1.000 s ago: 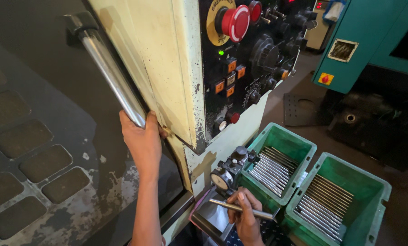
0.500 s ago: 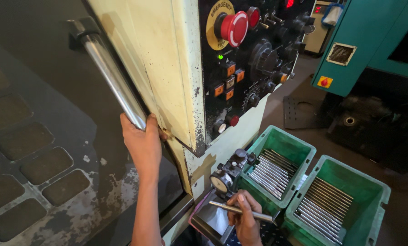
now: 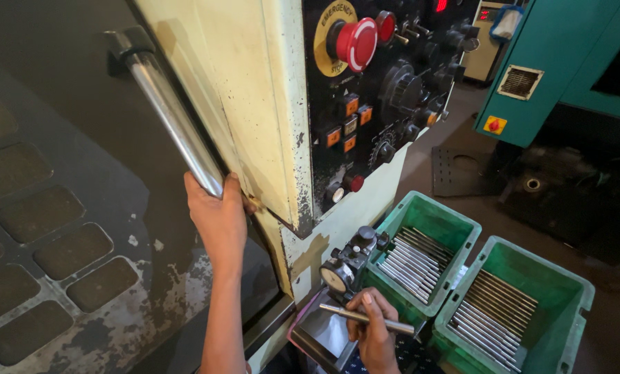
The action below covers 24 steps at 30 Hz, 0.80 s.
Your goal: The person measures metal rods using a dial indicator mounted on a magnetic base. They open the machine door, place a rod inside the machine, then close the door and repeat the process with additional rods.
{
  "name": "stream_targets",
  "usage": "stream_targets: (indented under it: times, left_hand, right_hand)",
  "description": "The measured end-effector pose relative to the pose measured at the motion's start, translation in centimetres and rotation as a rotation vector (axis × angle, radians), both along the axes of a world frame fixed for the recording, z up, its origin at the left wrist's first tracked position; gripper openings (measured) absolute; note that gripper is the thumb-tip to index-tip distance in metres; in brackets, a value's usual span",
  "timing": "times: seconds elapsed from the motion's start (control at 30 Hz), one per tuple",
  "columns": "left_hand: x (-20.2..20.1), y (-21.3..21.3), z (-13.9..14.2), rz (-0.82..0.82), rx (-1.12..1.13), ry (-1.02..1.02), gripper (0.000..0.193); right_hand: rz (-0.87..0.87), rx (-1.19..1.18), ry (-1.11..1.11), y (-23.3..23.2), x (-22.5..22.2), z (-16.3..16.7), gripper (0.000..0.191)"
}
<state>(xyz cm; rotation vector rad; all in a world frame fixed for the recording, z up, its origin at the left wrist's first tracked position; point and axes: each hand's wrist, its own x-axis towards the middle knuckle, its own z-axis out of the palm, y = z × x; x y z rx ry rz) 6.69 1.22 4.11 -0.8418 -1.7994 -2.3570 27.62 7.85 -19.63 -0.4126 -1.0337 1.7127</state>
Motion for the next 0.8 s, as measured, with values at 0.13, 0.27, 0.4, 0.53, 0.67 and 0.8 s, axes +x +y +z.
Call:
stream_targets:
  times: [0.13,0.27,0.4,0.53,0.67,0.8]
  left_hand:
    - [0.23,-0.13,0.18,0.024,-0.043,0.000,0.017]
    - [0.29,-0.16,0.16,0.022,-0.030,0.025,0.016]
    - [0.07,-0.03,-0.07,0.002,0.004,0.022,0.018]
    - [-0.16,0.14,-0.34,-0.032,0.039,-0.002,0.019]
    - [-0.22,0.15,-0.45,-0.005,0.010,0.025,0.019]
    - [-0.22,0.17,-0.36,-0.007,0.004,0.014,0.019]
  right_hand:
    - [-0.001,-0.011,0.005,0.05,0.03,-0.01,0.035]
    - [0.003,-0.035,0.003,0.17,0.09,-0.17,0.035]
    - [0.000,-0.054,0.005,0.25,0.14,-0.31,0.035]
    - [-0.005,-0.033,-0.009,0.27,0.19,-0.43,0.035]
    - [-0.009,-0.022,0.002,0.33,0.12,-0.42,0.035]
    - [-0.013,-0.042,0.026,0.32,0.11,-0.33,0.034]
